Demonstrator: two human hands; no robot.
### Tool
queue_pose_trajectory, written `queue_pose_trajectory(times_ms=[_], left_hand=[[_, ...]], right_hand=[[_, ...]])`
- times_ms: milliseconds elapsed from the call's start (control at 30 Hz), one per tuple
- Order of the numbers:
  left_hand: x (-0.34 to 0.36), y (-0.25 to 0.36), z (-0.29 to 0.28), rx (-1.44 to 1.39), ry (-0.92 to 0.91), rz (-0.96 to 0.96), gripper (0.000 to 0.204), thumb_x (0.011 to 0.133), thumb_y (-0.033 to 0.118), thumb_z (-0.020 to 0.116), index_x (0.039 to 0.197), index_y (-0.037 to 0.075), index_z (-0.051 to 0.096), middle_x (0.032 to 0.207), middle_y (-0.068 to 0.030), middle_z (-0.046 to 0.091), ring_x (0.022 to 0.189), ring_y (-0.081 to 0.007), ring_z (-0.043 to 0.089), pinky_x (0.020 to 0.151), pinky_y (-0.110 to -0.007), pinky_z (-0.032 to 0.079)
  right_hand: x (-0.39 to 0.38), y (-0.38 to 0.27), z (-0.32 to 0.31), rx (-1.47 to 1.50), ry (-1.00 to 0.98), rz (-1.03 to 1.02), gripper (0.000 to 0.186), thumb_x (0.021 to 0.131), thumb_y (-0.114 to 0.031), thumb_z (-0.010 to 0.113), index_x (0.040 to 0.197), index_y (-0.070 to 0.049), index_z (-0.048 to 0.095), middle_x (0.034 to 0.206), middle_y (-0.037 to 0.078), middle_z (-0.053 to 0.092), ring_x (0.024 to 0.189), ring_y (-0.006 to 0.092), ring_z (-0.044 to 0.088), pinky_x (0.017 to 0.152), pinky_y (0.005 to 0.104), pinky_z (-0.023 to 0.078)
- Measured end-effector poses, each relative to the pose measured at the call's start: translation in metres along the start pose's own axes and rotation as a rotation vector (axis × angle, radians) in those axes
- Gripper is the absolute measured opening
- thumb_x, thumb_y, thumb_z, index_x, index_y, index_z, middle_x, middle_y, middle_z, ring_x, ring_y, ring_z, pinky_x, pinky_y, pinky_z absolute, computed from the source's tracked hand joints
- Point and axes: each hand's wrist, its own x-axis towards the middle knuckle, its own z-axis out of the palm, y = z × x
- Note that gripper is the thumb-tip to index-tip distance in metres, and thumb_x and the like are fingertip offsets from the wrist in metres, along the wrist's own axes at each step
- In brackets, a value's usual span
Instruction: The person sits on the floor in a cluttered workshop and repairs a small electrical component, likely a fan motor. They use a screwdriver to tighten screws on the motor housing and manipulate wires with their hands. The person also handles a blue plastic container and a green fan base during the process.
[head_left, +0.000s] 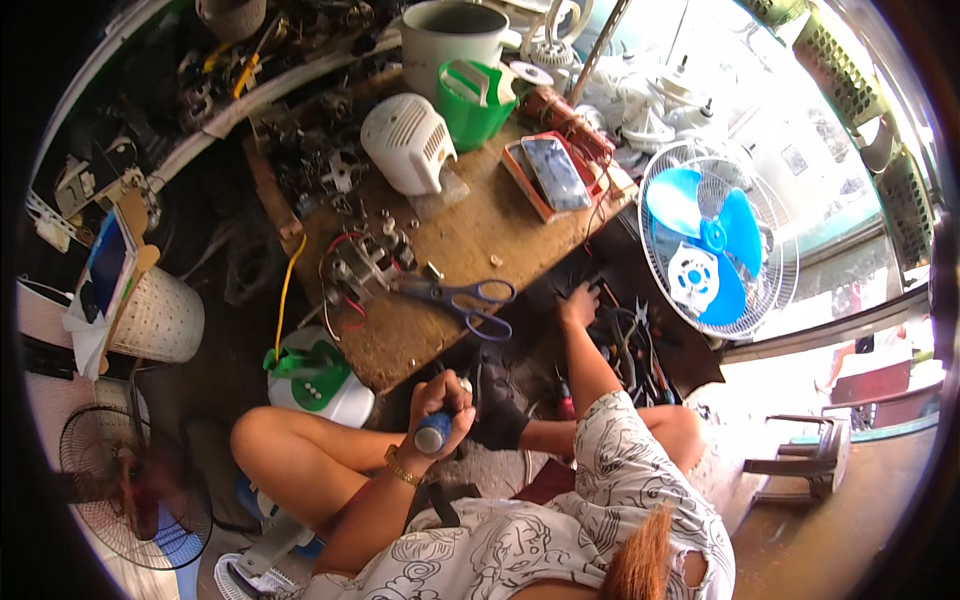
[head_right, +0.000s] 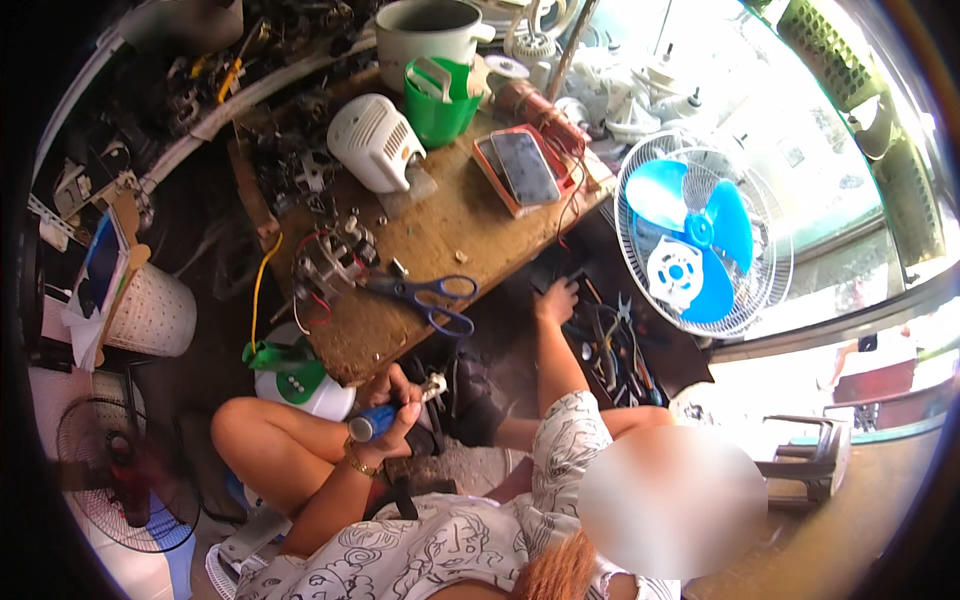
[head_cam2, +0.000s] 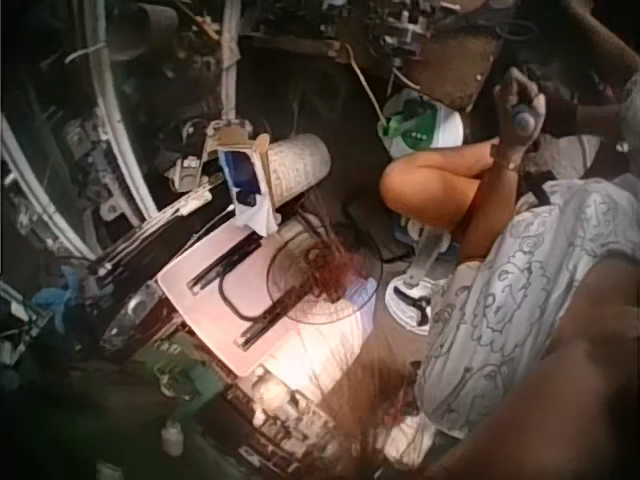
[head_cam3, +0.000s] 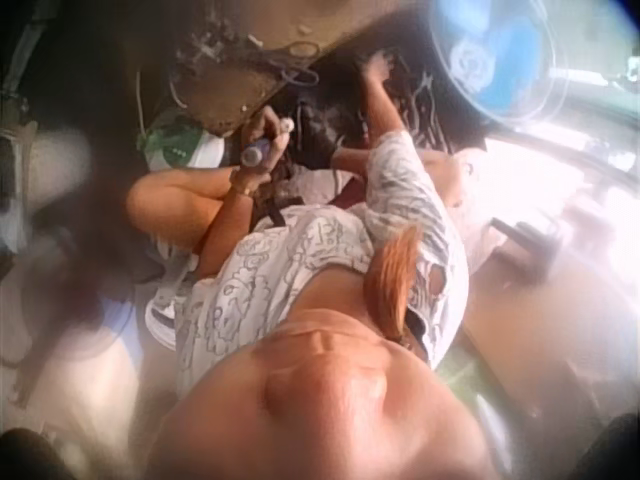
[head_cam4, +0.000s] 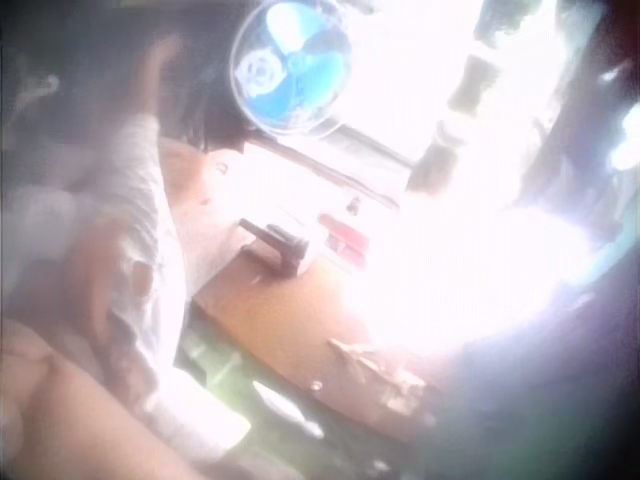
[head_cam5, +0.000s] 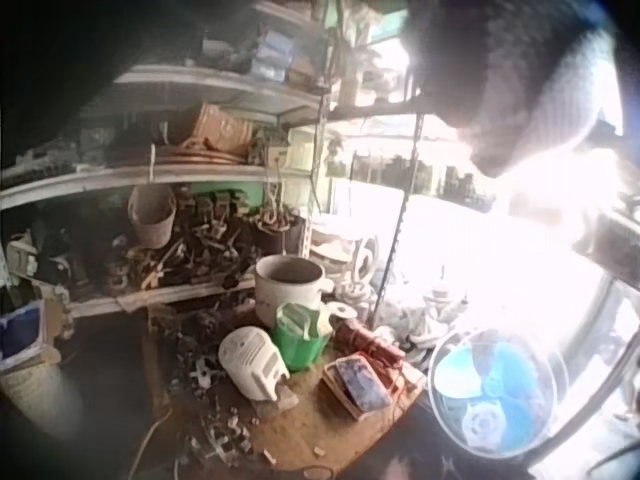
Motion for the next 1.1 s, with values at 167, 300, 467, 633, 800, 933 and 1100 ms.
queue_pose_trajectory(times_ms=[167, 300, 467, 633, 800, 933, 1100], left_hand=[[0.004, -0.006, -0.005, 0.012, -0.016, -0.036, 0.021, 0.078, 0.007, 0.06, 0.073, 0.007, 0.039, 0.06, -0.0011, 0.04, 0.055, -0.008, 0.042, 0.055, -0.023, 0.04], [-0.001, -0.009, 0.0, 0.01, -0.012, -0.029, 0.021, 0.078, 0.007, 0.061, 0.075, 0.006, 0.04, 0.061, -0.0014, 0.04, 0.054, -0.0089, 0.042, 0.055, -0.023, 0.041], [-0.002, -0.011, 0.009, 0.053, -0.039, -0.017, 0.022, 0.078, 0.007, 0.062, 0.079, 0.006, 0.04, 0.063, -0.0022, 0.04, 0.054, -0.0092, 0.042, 0.053, -0.024, 0.04], [0.002, -0.005, 0.018, 0.064, -0.125, 0.006, 0.026, 0.082, 0.008, 0.064, 0.074, 0.006, 0.04, 0.06, 0.0, 0.039, 0.055, -0.0075, 0.037, 0.052, -0.023, 0.036], [0.011, -0.01, 0.002, 0.097, -0.148, -0.015, 0.031, 0.084, 0.007, 0.064, 0.065, 0.006, 0.039, 0.058, 0.0005, 0.04, 0.054, -0.0077, 0.036, 0.05, -0.026, 0.033], [0.023, 0.002, -0.01, 0.212, -0.304, -0.064, 0.027, 0.08, 0.007, 0.067, 0.07, 0.006, 0.041, 0.064, -0.0012, 0.044, 0.06, -0.0102, 0.043, 0.055, -0.026, 0.037], [0.041, 0.057, -0.001, 0.137, -0.372, -0.009, 0.03, 0.077, 0.008, 0.071, 0.072, 0.007, 0.042, 0.068, -0.002, 0.045, 0.06, -0.0114, 0.048, 0.054, -0.026, 0.039]], right_hand=[[0.003, 0.021, -0.02, 0.116, 0.159, -0.164, 0.028, 0.09, -0.028, 0.054, 0.105, -0.005, 0.053, 0.121, 0.026, 0.052, 0.098, 0.0433, 0.058, 0.08, 0.0507, 0.049], [-0.003, 0.039, -0.11, 0.021, -0.105, -0.41, 0.025, 0.088, -0.027, 0.057, 0.098, -0.004, 0.056, 0.084, 0.025, 0.065, 0.084, 0.0448, 0.062, 0.074, 0.052, 0.049], [0.045, -0.053, -0.239, 0.679, -0.536, -0.367, 0.021, 0.085, -0.029, 0.06, 0.075, -0.01, 0.062, 0.055, -0.001, 0.052, 0.042, 0.0097, 0.045, 0.04, 0.0249, 0.034], [0.107, -0.143, -0.283, 1.129, -0.757, -0.331, 0.055, 0.087, -0.042, 0.062, 0.12, 0.001, 0.049, 0.089, 0.009, 0.066, 0.078, 0.0221, 0.067, 0.067, 0.0282, 0.057], [0.087, -0.094, -0.249, 0.415, -0.403, -0.528, 0.032, 0.088, -0.032, 0.057, 0.093, -0.003, 0.07, 0.081, 0.008, 0.067, 0.065, 0.0136, 0.062, 0.059, 0.0289, 0.05], [0.003, 0.014, -0.156, -0.27, -0.659, -0.438, 0.043, 0.085, -0.037, 0.064, 0.097, 0.004, 0.062, 0.083, 0.025, 0.066, 0.077, 0.036, 0.067, 0.068, 0.0432, 0.052], [0.008, 0.12, -0.063, -0.341, -0.189, -0.18, 0.064, 0.083, -0.039, 0.065, 0.124, 0.003, 0.039, 0.11, 0.026, 0.061, 0.105, 0.038, 0.06, 0.086, 0.0454, 0.049]])
